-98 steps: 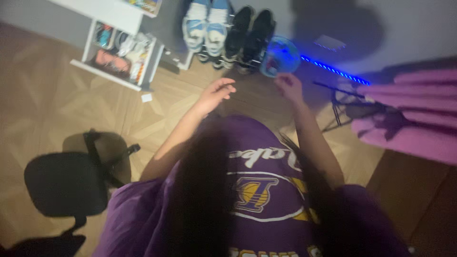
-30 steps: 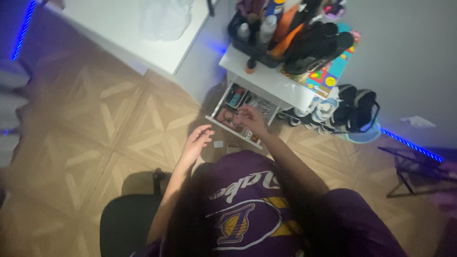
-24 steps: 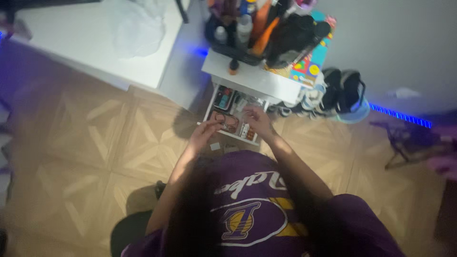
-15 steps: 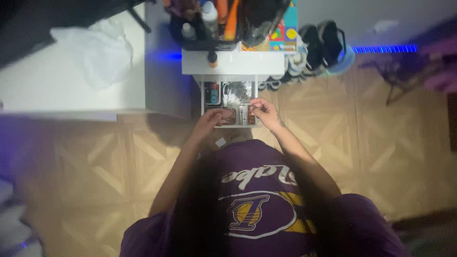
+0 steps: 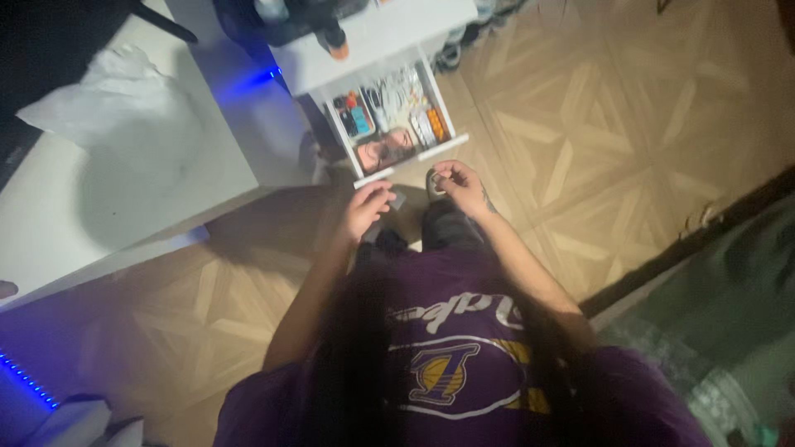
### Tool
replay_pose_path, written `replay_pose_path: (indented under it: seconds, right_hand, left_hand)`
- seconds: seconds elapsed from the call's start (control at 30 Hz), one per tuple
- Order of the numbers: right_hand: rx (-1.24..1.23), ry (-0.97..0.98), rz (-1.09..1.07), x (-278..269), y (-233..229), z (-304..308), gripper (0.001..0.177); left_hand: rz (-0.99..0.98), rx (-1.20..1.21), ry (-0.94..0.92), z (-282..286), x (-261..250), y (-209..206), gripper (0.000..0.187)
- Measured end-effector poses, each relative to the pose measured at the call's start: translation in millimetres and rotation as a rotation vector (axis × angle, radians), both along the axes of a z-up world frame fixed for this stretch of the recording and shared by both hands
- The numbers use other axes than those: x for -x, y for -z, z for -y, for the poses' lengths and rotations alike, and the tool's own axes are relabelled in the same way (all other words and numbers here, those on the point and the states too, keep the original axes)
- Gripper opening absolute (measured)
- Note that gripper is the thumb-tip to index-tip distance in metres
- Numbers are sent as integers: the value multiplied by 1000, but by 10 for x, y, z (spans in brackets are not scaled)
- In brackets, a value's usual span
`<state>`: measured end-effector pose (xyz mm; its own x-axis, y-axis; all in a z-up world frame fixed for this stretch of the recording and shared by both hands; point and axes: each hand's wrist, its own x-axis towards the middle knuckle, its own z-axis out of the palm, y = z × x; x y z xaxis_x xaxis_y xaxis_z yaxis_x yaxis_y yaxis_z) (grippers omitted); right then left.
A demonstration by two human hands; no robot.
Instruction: The person organizes small items from a white surface into a drawer. They pick up dice, a small toy car, keys, and several cables, coil the cables, and place them into the open drawer before closing it.
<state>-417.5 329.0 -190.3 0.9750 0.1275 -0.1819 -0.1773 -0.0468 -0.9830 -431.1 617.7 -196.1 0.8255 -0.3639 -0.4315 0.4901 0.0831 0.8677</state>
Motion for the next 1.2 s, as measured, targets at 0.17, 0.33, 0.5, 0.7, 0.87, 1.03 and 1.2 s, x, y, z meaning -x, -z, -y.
replay_pose_path:
  seconds: [0.17, 0.33, 0.5, 0.7, 0.87, 1.03, 1.2]
  right_hand:
    - [91, 82, -170, 212, 2, -27, 29]
    - [138, 34, -112, -18, 25, -24, 27]
    - [169, 41, -147, -73, 178, 20, 25]
    - [274, 126, -281, -290, 652, 73, 38]
    - [200, 244, -526, -492, 1326, 59, 80]
    - [168, 223, -514, -685, 1849, 88, 92]
    - [26, 197, -374, -800, 2056, 33, 92]
  left_hand:
    - [-20, 36, 29, 54, 8, 292, 34]
    - [-61, -81, 33, 244, -152, 534, 34]
    - [467, -185, -87, 337, -115, 556, 28]
    - [772, -749, 36, 293, -210, 824, 31]
    - [794, -711, 25, 426, -305, 1584, 42]
    - [545, -709, 137, 556, -494, 2033, 62]
    - [434, -735, 186, 514, -533, 2005, 59]
